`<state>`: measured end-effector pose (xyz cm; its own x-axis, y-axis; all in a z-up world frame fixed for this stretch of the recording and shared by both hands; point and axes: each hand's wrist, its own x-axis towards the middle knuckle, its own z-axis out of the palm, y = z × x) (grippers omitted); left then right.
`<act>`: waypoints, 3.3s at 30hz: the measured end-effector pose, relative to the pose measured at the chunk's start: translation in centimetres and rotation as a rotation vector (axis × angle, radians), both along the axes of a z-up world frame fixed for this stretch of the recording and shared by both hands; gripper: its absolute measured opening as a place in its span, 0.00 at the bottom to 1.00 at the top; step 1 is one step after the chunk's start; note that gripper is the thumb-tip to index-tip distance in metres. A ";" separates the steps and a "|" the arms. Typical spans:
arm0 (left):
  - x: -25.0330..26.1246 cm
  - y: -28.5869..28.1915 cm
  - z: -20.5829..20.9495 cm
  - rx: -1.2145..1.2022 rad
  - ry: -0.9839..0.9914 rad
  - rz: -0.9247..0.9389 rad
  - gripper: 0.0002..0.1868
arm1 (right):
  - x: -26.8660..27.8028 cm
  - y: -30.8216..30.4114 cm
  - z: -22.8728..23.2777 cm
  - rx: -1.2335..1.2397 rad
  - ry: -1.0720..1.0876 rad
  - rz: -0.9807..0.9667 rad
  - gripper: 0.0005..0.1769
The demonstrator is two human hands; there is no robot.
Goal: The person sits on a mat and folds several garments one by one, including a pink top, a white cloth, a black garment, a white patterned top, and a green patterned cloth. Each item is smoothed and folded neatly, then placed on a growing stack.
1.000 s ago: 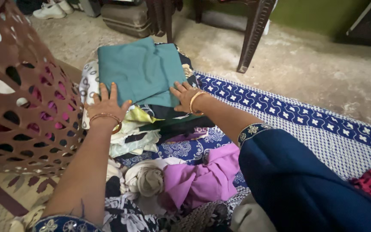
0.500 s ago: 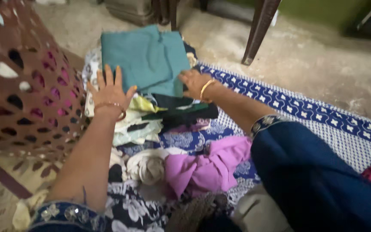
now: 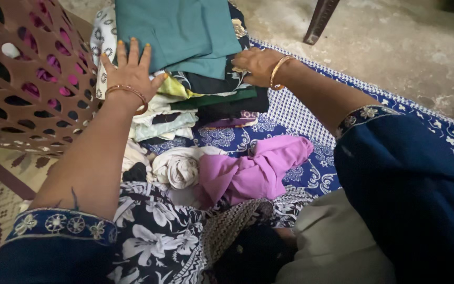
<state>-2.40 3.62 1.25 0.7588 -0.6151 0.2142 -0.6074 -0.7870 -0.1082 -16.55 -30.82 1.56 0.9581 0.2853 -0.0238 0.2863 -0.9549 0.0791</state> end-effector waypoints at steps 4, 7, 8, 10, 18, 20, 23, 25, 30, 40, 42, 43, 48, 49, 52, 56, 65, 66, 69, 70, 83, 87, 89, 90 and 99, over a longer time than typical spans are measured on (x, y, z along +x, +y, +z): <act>-0.1 -0.5 -0.2 0.053 -0.001 -0.043 0.46 | 0.7 0.7 -1.3 -0.041 0.041 0.048 0.37; -0.8 -1.3 -0.3 0.069 0.026 -0.055 0.47 | 0.9 1.1 -1.8 -0.023 0.027 0.102 0.38; -1.1 -1.6 -0.3 0.072 0.014 -0.073 0.47 | 0.8 1.3 -1.9 0.004 0.009 0.118 0.37; -1.7 -2.0 -0.1 0.077 -0.023 -0.114 0.48 | 0.8 1.4 -1.7 0.071 -0.030 0.144 0.37; -5.3 -3.7 0.3 0.189 -0.093 -0.289 0.46 | 0.8 2.2 -0.6 0.004 -0.015 0.094 0.31; -6.3 -4.3 0.2 0.295 -0.075 -0.314 0.46 | 0.6 2.1 -0.5 0.042 -0.059 0.110 0.32; -7.8 -5.2 -0.7 0.423 -0.104 -0.385 0.46 | 0.6 2.1 -0.5 -0.082 0.081 0.034 0.31; -8.7 -5.8 -1.7 0.472 -0.112 -0.468 0.46 | 0.6 1.9 -0.5 -0.066 0.074 0.027 0.30; -10.9 -7.4 -5.4 0.569 0.075 -0.630 0.44 | 0.7 1.4 -0.8 -0.029 0.090 -0.015 0.29; -15.6 -8.8 -13.0 0.807 0.594 -0.873 0.45 | 0.8 2.3 -0.5 -0.101 0.128 -0.050 0.25; -16.6 -9.0 -13.6 0.913 0.608 -0.904 0.45 | 0.8 2.1 -0.3 -0.060 0.133 -0.052 0.25; -16.8 -8.9 -13.7 0.916 0.596 -0.916 0.43 | 0.8 2.0 -0.2 -0.020 0.120 -0.039 0.26; -16.4 -8.3 -13.4 0.921 0.613 -0.656 0.39 | 0.7 1.7 0.0 -0.029 0.161 -0.050 0.27; -16.1 -8.3 -13.2 0.899 0.587 -0.692 0.39 | 0.7 1.7 0.1 -0.037 0.158 -0.040 0.27; -15.1 -8.8 -12.8 0.797 0.544 -0.707 0.37 | 0.6 1.6 0.5 -0.039 0.159 -0.041 0.29; -12.8 -10.1 -11.0 0.564 0.352 -0.804 0.34 | 0.8 1.6 0.7 0.058 0.154 -0.133 0.30; -9.6 -8.8 1.9 -0.008 0.379 -0.458 0.49 | 1.8 3.1 3.1 0.483 0.190 -0.092 0.38; -9.5 -8.4 3.5 -0.058 0.417 -0.333 0.52 | 1.6 3.5 3.8 0.560 0.221 -0.119 0.41; -9.6 -7.3 7.4 -0.399 0.254 -0.388 0.44 | 1.1 4.5 5.6 0.701 0.213 -0.104 0.45; -9.6 -6.9 8.5 -0.425 0.224 -0.353 0.44 | 1.0 4.7 6.2 0.693 0.145 -0.033 0.44; -11.0 -6.1 9.8 -0.820 0.083 -0.328 0.58 | 4.2 9.0 8.1 0.747 -0.537 -0.349 0.14; -9.7 -6.7 8.5 -0.979 -0.195 -0.512 0.58 | 3.3 9.9 10.7 0.927 -0.644 -0.233 0.15; -9.1 -6.7 8.2 -1.121 0.219 -0.474 0.52 | 2.1 10.2 11.7 0.930 -0.553 -0.286 0.17; -8.8 -6.7 8.2 -1.069 0.283 -0.398 0.42 | 1.4 10.5 12.1 0.944 -0.510 -0.287 0.18; -5.9 -6.6 7.8 -1.241 0.255 -0.242 0.12 | -0.6 10.8 11.6 0.884 -0.589 0.129 0.28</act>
<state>-8.26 -2.97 9.06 0.7605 -0.2368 0.6046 -0.6429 -0.1442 0.7522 -17.20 -20.01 13.11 0.7128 0.0750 0.6973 0.5317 -0.7061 -0.4676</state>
